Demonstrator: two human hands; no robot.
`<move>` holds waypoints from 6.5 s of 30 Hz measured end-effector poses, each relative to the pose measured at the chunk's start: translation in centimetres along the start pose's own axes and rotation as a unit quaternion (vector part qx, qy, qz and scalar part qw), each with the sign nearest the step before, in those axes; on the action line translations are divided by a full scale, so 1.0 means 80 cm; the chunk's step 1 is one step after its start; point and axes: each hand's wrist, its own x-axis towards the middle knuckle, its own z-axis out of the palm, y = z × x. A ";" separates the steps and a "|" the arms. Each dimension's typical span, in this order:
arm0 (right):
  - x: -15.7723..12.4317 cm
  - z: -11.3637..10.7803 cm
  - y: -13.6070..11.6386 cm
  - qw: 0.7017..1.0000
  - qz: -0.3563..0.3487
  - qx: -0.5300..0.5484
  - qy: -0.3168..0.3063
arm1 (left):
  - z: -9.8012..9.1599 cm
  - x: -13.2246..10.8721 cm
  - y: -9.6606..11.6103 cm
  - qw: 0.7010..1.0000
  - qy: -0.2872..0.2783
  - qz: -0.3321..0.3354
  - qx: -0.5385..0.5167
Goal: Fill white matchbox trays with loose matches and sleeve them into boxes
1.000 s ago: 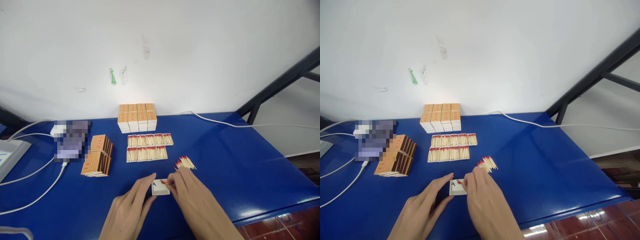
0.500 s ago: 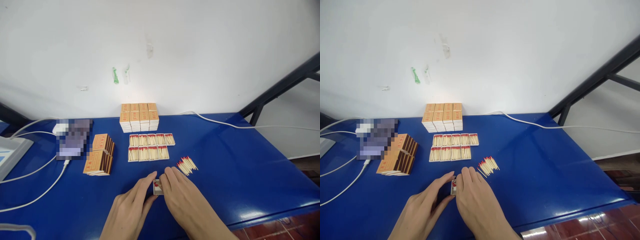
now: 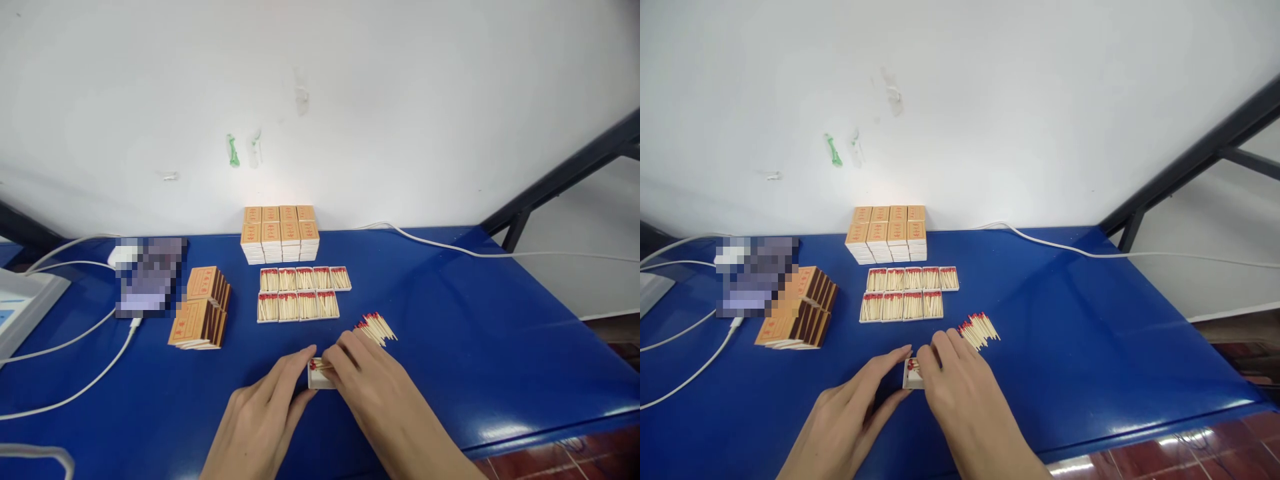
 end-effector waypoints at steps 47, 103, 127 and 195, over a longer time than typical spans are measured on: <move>-0.045 0.020 0.033 0.964 0.227 0.034 0.130 | -0.003 0.005 0.002 0.996 0.005 0.044 0.078; -0.042 0.012 0.049 0.977 0.196 -0.006 0.087 | 0.005 -0.008 -0.008 1.000 -0.019 0.018 -0.007; -0.015 -0.005 0.003 0.993 0.033 0.106 0.036 | 0.005 -0.006 -0.002 0.998 -0.005 -0.032 -0.048; -0.044 0.013 0.045 0.971 0.211 -0.021 0.110 | 0.012 -0.015 0.005 0.992 -0.044 -0.105 -0.061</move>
